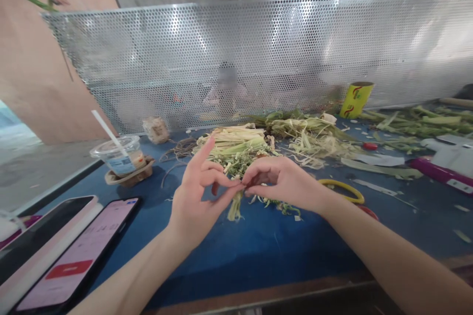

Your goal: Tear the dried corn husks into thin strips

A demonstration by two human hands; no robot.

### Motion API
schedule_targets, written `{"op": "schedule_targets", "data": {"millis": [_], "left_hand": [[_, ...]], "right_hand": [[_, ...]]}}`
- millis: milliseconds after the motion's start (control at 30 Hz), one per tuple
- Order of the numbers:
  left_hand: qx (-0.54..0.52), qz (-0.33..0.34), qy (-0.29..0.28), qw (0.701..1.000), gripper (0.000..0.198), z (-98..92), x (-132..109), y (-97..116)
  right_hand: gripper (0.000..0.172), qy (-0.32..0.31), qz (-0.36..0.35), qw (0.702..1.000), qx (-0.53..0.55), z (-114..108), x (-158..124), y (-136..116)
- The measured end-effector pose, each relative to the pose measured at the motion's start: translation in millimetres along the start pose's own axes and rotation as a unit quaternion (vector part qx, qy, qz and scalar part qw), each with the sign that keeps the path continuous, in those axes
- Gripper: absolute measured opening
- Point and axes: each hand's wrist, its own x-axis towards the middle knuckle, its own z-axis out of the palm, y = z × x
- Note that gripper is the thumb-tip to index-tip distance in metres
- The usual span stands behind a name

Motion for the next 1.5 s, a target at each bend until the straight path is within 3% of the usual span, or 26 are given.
{"op": "schedule_targets", "data": {"millis": [100, 167, 267, 400, 633, 700, 833, 1000, 1267, 1500], "left_hand": [[-0.005, -0.053, -0.003, 0.999, 0.046, 2.7, -0.6, 1.9], [-0.049, -0.111, -0.019, 0.992, 0.061, 3.6, 0.3, 3.8], [-0.121, -0.215, -0.066, 0.967, 0.083, 2.5, 3.7, 6.4], [-0.109, -0.276, -0.125, 0.947, 0.082, -0.4, 8.7, 8.5], [0.004, -0.184, -0.126, 0.975, 0.039, -3.3, 8.1, 13.6], [-0.020, -0.148, -0.131, 0.980, 0.044, -4.5, 5.5, 12.1], [-0.065, -0.073, -0.147, 0.984, 0.078, -7.7, 1.0, 7.4], [-0.014, -0.005, -0.163, 0.987, 0.083, -12.1, 0.8, 10.1], [0.009, -0.038, -0.169, 0.985, 0.086, -15.9, 2.8, 10.8], [0.008, -0.089, -0.164, 0.982, 0.083, -12.5, 8.8, 3.8]], "right_hand": [[0.005, 0.044, -0.093, 0.980, -0.172, 4.3, 0.1, 1.4], [0.008, 0.058, -0.118, 0.965, -0.227, 6.7, -0.3, 1.6], [0.012, 0.061, -0.109, 0.962, -0.243, 9.0, -1.2, 0.7], [0.013, 0.049, -0.108, 0.966, -0.228, 9.4, -1.3, 0.2], [0.009, 0.086, -0.092, 0.976, -0.176, 4.9, 0.3, -1.7], [0.008, 0.093, -0.072, 0.982, -0.148, 4.4, -0.2, -2.9], [0.008, 0.046, -0.009, 0.997, -0.060, 5.0, -1.8, -1.9], [0.011, -0.013, 0.060, 0.996, 0.068, 5.4, -0.8, 5.3], [0.011, -0.032, 0.092, 0.986, 0.135, 6.2, 3.4, 9.9], [0.020, 0.014, 0.152, 0.976, 0.153, 10.5, 6.8, 15.5]]}}
